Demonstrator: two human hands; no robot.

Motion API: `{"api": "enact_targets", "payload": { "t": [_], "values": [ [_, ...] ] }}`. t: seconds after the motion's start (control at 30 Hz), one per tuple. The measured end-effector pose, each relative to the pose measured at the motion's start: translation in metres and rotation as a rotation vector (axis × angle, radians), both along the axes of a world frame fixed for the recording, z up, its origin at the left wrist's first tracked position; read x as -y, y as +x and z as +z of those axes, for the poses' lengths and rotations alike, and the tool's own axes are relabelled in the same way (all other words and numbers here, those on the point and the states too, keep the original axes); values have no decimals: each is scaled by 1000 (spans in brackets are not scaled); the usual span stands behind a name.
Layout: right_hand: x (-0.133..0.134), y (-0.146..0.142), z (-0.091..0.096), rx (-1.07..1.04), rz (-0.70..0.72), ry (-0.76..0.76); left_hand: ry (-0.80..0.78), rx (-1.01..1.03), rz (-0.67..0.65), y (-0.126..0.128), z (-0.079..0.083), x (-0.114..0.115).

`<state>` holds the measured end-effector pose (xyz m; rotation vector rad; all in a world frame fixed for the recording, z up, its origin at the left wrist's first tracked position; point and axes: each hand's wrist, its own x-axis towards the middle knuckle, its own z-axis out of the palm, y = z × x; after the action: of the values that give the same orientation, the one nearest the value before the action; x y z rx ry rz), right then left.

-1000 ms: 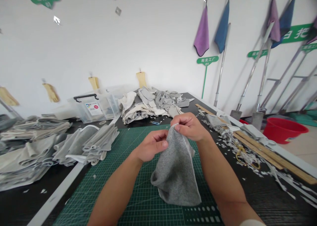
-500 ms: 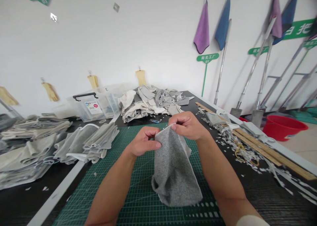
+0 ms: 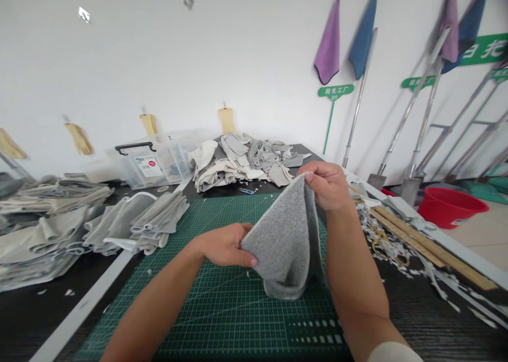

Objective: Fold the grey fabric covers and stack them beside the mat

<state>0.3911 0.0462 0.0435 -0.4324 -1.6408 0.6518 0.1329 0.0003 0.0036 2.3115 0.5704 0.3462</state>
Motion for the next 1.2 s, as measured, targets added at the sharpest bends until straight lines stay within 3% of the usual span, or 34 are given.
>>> {"api": "enact_targets", "payload": {
  "t": [0.13,0.3,0.47,0.6,0.7,0.9,1.0,1.13,1.2],
  "values": [
    [-3,4,-1,-42,-74,-24,85,12,65,-4,0,4],
    [-4,5,-2,-44,-120,-31,316,160,405,-9,3,8],
    [-6,11,-1,-72,-189,3,436,401,729,-23,6,1],
    [-4,12,2,13,-278,31,546,561,876,-31,18,-2],
    [-2,8,5,123,-359,63,709,621,950,-29,29,4],
    [4,-1,14,197,-405,187,1087,698,1241,-20,38,19],
    [6,-3,19,161,-417,188,1038,596,1248,-22,44,19],
    [7,-3,25,218,-393,157,766,297,1112,-27,54,11],
    [7,-3,25,237,-395,158,750,384,1153,-27,56,7]
  ]
}}
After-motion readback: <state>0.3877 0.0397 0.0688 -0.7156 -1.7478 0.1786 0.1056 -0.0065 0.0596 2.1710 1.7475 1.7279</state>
